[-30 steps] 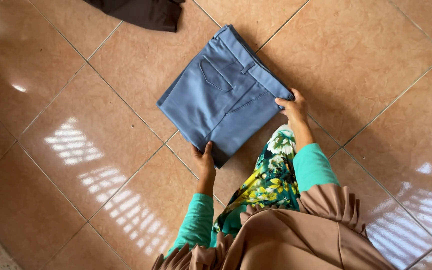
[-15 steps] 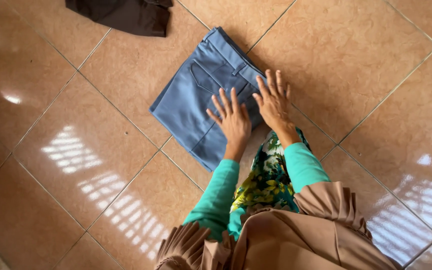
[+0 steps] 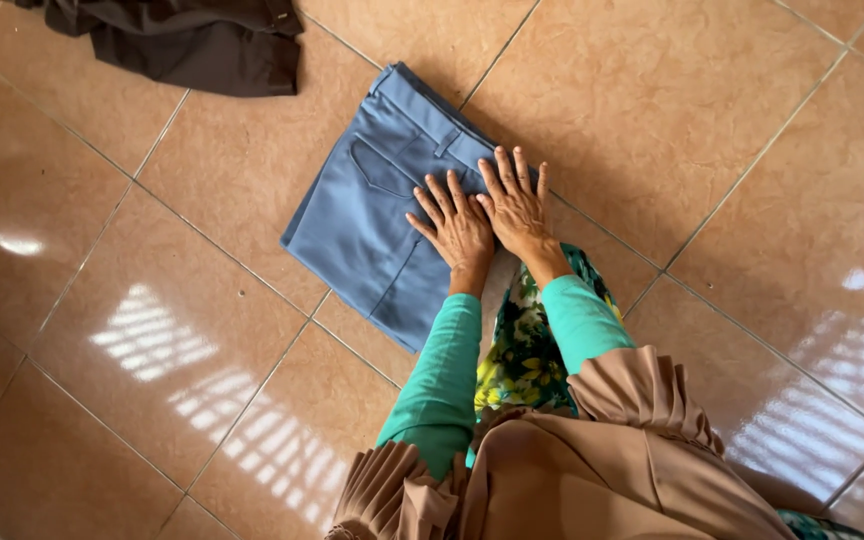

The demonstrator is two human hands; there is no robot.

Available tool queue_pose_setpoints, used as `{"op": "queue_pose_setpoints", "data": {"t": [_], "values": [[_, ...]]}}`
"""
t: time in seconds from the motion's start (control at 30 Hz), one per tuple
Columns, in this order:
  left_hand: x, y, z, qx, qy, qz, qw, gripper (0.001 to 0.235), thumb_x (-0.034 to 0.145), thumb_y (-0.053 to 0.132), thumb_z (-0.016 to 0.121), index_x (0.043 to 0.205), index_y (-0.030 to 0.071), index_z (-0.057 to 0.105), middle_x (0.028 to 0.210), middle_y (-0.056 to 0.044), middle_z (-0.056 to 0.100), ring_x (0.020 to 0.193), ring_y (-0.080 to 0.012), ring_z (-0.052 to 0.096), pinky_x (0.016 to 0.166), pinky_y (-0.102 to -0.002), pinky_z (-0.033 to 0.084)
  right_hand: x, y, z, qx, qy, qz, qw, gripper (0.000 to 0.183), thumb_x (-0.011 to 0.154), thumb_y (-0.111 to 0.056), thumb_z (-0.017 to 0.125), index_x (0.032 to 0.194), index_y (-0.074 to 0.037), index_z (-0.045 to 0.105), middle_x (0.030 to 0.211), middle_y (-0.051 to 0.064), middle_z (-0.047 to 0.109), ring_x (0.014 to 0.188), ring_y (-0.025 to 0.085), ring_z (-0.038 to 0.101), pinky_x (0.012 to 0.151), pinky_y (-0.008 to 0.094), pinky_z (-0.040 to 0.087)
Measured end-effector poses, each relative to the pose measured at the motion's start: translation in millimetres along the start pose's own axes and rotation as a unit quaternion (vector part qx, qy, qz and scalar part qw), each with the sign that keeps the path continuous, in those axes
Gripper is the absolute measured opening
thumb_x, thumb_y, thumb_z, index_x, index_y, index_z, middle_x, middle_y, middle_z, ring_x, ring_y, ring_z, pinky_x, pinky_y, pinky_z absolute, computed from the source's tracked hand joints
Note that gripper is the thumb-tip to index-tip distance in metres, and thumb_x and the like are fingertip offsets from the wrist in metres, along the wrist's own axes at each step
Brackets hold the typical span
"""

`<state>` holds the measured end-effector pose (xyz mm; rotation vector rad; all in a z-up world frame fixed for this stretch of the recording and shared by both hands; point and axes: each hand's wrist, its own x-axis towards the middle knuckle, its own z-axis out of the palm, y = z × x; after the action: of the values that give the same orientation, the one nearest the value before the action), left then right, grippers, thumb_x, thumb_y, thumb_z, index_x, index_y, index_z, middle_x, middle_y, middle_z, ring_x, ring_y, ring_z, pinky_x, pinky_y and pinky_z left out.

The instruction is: The person sits on a tiled floor and folds multiple pairs of grey trousers by hand. Each pair is laid flat, legs aligned, then folded in half lengthwise and rolled or folded into a compact rectangle before being stacked.

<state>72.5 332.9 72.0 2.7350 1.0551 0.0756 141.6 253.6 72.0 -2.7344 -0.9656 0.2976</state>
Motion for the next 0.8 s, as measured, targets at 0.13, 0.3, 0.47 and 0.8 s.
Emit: {"op": "queue_pose_setpoints", "data": {"t": [0.13,0.3,0.47,0.8], "values": [[-2.7,15.9,-2.2,-0.007,0.01,0.02,1.0,0.061,0.109,0.042,0.033,0.165,0.021,0.023,0.172,-0.014,0.017,0.159,-0.04,0.003,0.122,-0.07,-0.007,-12.1,7.6,-22.0,0.011,0.019,0.024,0.999,0.06,0.113,-0.045,0.034,0.167,-0.025,0.017,0.174,0.011,0.005,0.159,0.035,-0.004,0.123,0.068,0.0],[-19.2,61.3,-4.5,-0.016,0.025,0.085,0.996,0.06,0.109,0.041,0.035,0.164,0.02,0.025,0.171,-0.015,0.021,0.159,-0.0412,0.007,0.123,-0.07,-0.002,-40.7,44.1,-45.5,0.011,0.054,0.086,0.995,0.06,0.114,-0.045,0.032,0.167,-0.023,0.018,0.173,0.014,0.011,0.159,0.037,-0.001,0.123,0.068,0.005],[-30.4,82.6,-5.6,-0.027,0.004,0.119,0.992,0.061,0.108,0.041,0.035,0.164,0.021,0.024,0.169,-0.016,0.025,0.158,-0.0417,0.009,0.122,-0.069,-0.004,-58.3,68.1,-40.5,0.018,0.106,0.108,0.988,0.059,0.113,-0.047,0.035,0.166,-0.022,0.024,0.173,0.013,0.013,0.158,0.037,0.001,0.122,0.068,0.005],[-51.0,128.5,-8.8,-0.028,0.007,0.194,0.981,0.063,0.107,0.039,0.041,0.164,0.018,0.025,0.169,-0.018,0.026,0.158,-0.0425,0.009,0.123,-0.069,-0.006,-95.0,114.7,-43.0,0.007,0.154,0.167,0.974,0.058,0.114,-0.047,0.039,0.165,-0.022,0.028,0.172,0.013,0.019,0.157,0.037,0.003,0.12,0.07,0.008]]}}
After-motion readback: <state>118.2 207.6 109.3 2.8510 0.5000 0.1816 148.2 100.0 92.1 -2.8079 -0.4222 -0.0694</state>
